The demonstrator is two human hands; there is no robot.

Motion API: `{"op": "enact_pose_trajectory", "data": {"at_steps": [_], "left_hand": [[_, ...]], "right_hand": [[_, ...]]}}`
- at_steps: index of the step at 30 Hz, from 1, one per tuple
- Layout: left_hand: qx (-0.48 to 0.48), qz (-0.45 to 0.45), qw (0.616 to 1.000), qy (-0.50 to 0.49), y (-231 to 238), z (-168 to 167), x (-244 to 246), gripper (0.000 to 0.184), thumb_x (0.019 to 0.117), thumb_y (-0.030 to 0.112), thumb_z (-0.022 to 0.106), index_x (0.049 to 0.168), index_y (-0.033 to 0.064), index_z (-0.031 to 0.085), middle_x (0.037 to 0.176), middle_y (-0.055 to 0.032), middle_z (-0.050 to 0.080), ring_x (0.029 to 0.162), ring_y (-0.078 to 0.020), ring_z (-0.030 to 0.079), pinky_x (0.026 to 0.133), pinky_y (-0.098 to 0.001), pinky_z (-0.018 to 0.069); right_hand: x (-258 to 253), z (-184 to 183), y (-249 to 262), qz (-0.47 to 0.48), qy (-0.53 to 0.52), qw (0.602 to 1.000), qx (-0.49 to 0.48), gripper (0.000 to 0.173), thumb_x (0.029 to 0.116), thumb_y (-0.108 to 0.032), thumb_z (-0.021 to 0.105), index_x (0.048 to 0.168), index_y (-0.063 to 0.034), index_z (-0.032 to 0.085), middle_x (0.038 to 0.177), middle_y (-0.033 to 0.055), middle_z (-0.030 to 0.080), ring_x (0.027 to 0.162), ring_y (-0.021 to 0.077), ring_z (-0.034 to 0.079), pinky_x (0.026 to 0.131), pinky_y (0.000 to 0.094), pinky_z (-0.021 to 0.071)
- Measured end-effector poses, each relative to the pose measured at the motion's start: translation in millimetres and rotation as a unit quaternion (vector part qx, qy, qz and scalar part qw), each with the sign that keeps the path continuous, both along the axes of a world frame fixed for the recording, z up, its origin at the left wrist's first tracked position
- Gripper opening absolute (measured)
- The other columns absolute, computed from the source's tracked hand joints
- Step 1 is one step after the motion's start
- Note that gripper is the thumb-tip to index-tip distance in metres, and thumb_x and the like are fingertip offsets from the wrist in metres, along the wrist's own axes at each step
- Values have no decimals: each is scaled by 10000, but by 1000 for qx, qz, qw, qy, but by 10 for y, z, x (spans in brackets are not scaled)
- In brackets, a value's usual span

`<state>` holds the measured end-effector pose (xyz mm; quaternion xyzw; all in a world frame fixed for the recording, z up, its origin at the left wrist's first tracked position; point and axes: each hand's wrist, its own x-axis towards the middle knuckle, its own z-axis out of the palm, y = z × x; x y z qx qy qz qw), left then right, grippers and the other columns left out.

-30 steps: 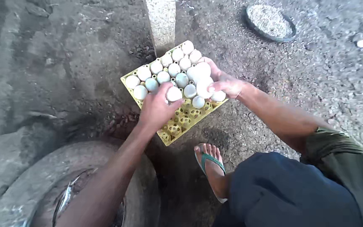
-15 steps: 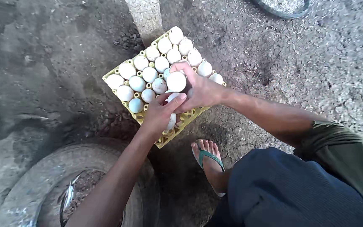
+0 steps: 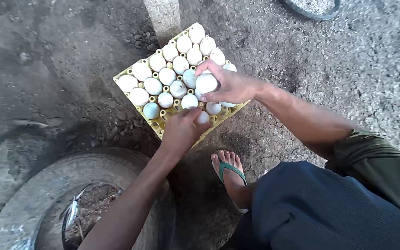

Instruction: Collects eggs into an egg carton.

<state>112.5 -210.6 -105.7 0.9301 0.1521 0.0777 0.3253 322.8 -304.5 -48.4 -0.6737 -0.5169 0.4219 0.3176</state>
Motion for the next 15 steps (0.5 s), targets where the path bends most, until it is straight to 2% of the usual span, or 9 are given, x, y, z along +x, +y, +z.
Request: {"op": "enact_pose_trajectory", "data": {"at_steps": [1,3,6,7,9,11,12,13,15], "left_hand": [[15,0,1000,-12,-6,-17,-23,473,861,390,807,1178,49,725,1078,-183,716,904,-356,720,761,-569,585],[20,27,999,-31,21,26,-116,504,840,418,819,1152,34,723,1081,-188,678,893,-351,699,737,-557,585],[-94,144,984,-33,143,204,-339,411,881,372,790,1053,6,716,976,-143,687,838,-265,678,744,-483,572],[-176,201,964,-12,201,248,-401,354,935,373,738,1036,36,701,923,-96,687,774,-206,665,704,-428,571],[-359,295,886,-1,304,257,-483,320,1019,429,599,995,115,658,833,-11,660,663,-111,637,612,-301,567],[-495,346,797,-7,362,288,-510,317,1056,420,516,1032,122,623,843,-11,633,674,-122,635,617,-298,572],[-530,353,771,-10,374,306,-519,299,1066,375,469,1053,113,613,846,-28,633,692,-143,643,639,-321,575],[-546,342,765,-15,371,316,-544,272,1048,304,420,1085,105,601,869,-45,644,726,-157,656,674,-340,579],[-520,266,812,0,363,280,-631,330,955,185,382,1245,99,514,1005,-59,628,850,-156,655,772,-360,572]], "right_hand": [[-28,41,19,-3,-32,999,-17,592,904,-228,789,1374,-139,441,1102,91,688,899,177,721,789,417,624],[-104,105,68,16,-83,996,-34,587,873,-299,813,1337,-128,497,1080,81,697,937,182,707,832,437,600],[-247,51,199,86,-139,987,11,529,861,-326,818,1289,-86,620,1183,111,674,1069,210,667,937,436,557],[-305,20,260,110,-155,982,17,516,863,-308,812,1292,-85,632,1239,133,627,1114,238,634,957,442,540],[-430,-33,386,154,-193,969,18,511,867,-285,808,1312,-98,640,1288,154,574,1159,277,596,969,454,524],[-529,-40,503,195,-232,953,12,508,892,-278,779,1348,-109,631,1299,157,583,1185,301,592,991,476,512],[-564,-29,552,212,-254,944,1,510,910,-284,761,1372,-118,620,1303,153,587,1192,308,591,1000,483,504],[-591,-19,587,222,-270,937,-11,518,926,-295,745,1394,-124,605,1323,154,585,1209,321,588,1013,495,496],[-614,16,610,199,-263,944,-10,524,941,-338,736,1401,-128,600,1349,160,586,1231,333,587,1026,520,493]]}}
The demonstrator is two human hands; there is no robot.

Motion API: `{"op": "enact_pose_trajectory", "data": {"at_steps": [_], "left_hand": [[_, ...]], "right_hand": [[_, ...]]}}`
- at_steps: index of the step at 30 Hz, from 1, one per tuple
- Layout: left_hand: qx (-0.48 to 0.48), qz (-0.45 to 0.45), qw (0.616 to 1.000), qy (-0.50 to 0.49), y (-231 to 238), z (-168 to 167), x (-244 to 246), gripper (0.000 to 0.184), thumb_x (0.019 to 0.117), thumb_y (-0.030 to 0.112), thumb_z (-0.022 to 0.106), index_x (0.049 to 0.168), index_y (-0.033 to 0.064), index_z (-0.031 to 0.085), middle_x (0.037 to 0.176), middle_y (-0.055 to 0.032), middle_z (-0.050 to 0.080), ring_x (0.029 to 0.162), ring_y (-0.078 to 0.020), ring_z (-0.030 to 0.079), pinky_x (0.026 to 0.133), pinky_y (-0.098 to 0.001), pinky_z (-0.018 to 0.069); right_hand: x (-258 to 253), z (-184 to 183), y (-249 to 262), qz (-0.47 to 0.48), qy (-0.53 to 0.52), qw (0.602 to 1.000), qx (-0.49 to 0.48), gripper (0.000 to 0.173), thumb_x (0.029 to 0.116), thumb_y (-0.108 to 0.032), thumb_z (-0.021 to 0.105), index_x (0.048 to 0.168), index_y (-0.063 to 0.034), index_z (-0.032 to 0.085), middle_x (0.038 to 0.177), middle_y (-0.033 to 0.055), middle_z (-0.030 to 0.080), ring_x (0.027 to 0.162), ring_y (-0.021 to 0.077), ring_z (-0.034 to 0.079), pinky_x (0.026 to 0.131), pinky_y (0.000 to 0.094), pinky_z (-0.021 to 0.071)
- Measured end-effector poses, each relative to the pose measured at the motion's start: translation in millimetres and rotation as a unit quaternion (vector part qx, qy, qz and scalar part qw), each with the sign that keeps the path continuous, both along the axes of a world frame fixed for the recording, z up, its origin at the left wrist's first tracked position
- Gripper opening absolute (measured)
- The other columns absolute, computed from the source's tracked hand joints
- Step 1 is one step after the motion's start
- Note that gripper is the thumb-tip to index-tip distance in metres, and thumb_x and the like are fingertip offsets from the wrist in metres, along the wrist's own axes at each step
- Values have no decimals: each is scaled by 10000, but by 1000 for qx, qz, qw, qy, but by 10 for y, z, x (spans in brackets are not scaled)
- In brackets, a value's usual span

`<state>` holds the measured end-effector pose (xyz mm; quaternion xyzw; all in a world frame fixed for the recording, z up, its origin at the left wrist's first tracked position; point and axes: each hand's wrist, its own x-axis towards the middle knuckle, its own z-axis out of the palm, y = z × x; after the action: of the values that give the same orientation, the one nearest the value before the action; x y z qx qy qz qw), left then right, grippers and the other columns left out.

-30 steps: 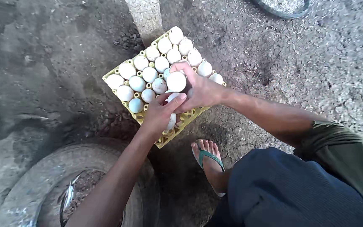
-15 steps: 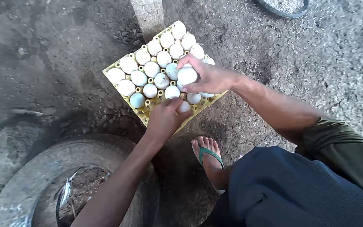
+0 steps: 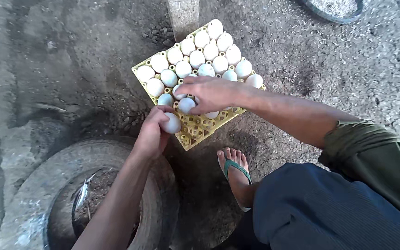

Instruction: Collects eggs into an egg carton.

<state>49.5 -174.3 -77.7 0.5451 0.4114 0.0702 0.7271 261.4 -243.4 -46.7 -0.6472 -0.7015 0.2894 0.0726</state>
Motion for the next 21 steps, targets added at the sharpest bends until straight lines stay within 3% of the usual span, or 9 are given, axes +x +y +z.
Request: {"op": "enact_pose_trajectory", "data": {"at_steps": [2,5,9,13,16,18,21], "left_hand": [[126,-100,986,34,-66,-31,-32,452,884,144,519,1333,108,479,1134,-73,616,910,-172,641,755,-398,556],[320,-198,925,39,-283,-94,14,502,893,150,716,1338,61,502,1303,-165,534,1010,-240,654,809,-463,589],[510,-175,834,-113,-454,-506,118,448,873,159,789,1226,-38,596,1239,-251,571,1139,-339,611,950,-449,548],[595,-111,782,-149,-424,-651,62,378,897,245,778,1144,-16,658,1165,-222,617,1139,-331,602,982,-417,517],[582,0,806,-110,-221,-558,-141,268,961,206,658,1023,-52,620,1080,-236,626,1044,-308,620,899,-426,531],[513,91,852,-59,-56,-548,-244,234,1005,169,549,1075,-55,543,1045,-159,581,926,-186,596,811,-342,526],[349,211,913,-3,63,-576,-295,190,1038,170,502,1170,38,464,1004,-43,517,833,-82,561,758,-291,517]], "right_hand": [[42,29,-10,-59,46,996,43,425,969,-371,696,1281,-83,664,1214,150,639,1119,294,635,967,496,527],[122,21,-70,-155,148,973,82,229,1016,-284,630,1065,-73,705,954,48,712,844,123,684,793,345,575],[115,-40,-144,-226,238,938,107,173,1033,-206,588,979,-80,694,840,4,671,692,63,622,657,272,541],[-12,-50,-102,-226,255,923,176,162,1031,-170,577,963,-58,674,841,17,664,726,58,636,689,256,551],[-196,-137,19,-174,259,920,237,172,1015,-140,588,974,-6,689,951,83,674,838,106,660,771,278,569],[-360,-248,115,-133,259,920,263,186,1013,-128,600,991,26,701,988,130,679,891,156,675,812,304,581],[-581,-466,275,-38,236,922,304,172,1001,-92,612,986,53,703,971,166,664,874,209,666,791,324,581]]}}
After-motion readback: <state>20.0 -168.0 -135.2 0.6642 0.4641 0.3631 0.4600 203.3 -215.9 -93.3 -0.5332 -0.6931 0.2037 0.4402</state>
